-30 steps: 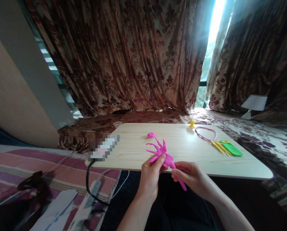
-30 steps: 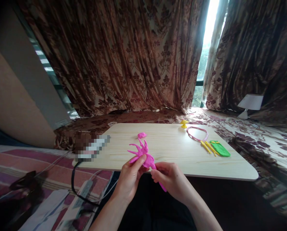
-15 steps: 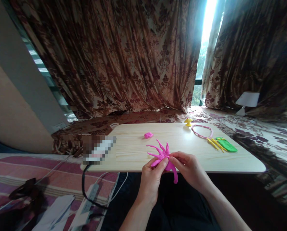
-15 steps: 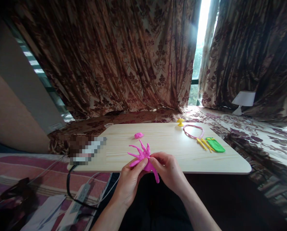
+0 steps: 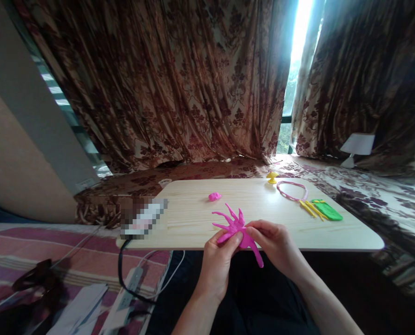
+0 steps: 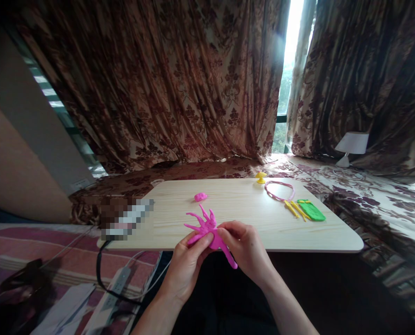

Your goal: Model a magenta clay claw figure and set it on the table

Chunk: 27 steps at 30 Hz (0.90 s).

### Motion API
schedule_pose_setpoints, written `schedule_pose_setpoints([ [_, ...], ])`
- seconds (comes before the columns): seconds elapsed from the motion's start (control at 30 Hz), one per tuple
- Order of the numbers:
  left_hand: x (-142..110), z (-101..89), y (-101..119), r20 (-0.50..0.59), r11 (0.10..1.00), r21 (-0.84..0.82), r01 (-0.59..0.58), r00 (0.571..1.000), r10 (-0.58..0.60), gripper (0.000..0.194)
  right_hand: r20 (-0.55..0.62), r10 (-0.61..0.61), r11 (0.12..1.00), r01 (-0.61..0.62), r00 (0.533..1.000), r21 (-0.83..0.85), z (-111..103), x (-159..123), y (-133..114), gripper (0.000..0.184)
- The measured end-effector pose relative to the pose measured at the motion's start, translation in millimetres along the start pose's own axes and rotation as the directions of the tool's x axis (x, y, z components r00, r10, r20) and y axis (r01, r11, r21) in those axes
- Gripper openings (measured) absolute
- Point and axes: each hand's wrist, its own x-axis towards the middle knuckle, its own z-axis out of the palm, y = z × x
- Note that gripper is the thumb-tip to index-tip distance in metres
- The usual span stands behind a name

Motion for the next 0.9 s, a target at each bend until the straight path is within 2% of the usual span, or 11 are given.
schedule_pose_setpoints([
  [0.1, -1.6, 0.9, 1.3, 0.005, 1.000, -0.009, 0.012, 1.000, -0.012, 0.018, 0.000, 0.021, 0.996, -0.021, 1.000, 0.084, -1.7, 0.1, -3.0, 0.027],
  [0.3, -2.2, 2.6, 3.6, 0.024, 0.999, 0.050, -0.016, 1.000, 0.015, 0.020, 0.017, -0.016, 1.000, 0.016, 1.000, 0.002, -4.8, 0.3, -10.6, 0.027],
  [0.5, -2.7, 1.8, 2.1, 0.021, 0.996, 0.084, -0.017, 1.000, 0.015, 0.023, 0.016, 0.027, 1.000, -0.027, 1.000, 0.009, -4.1, 1.5, -1.4, 0.027],
  [0.77, -5.7, 3.6, 5.4, 0.047, 0.997, 0.074, -0.006, 0.999, 0.003, 0.019, 0.040, 0.010, 0.998, -0.012, 0.999, 0.057, -8.5, -1.2, -12.2, 0.031],
  [0.9, -5.6, 6.1, 10.1, 0.040, 0.998, 0.068, -0.001, 0.999, -0.001, 0.021, 0.083, 0.052, 0.996, -0.058, 0.995, 0.067, -10.1, -1.4, -10.7, 0.030],
])
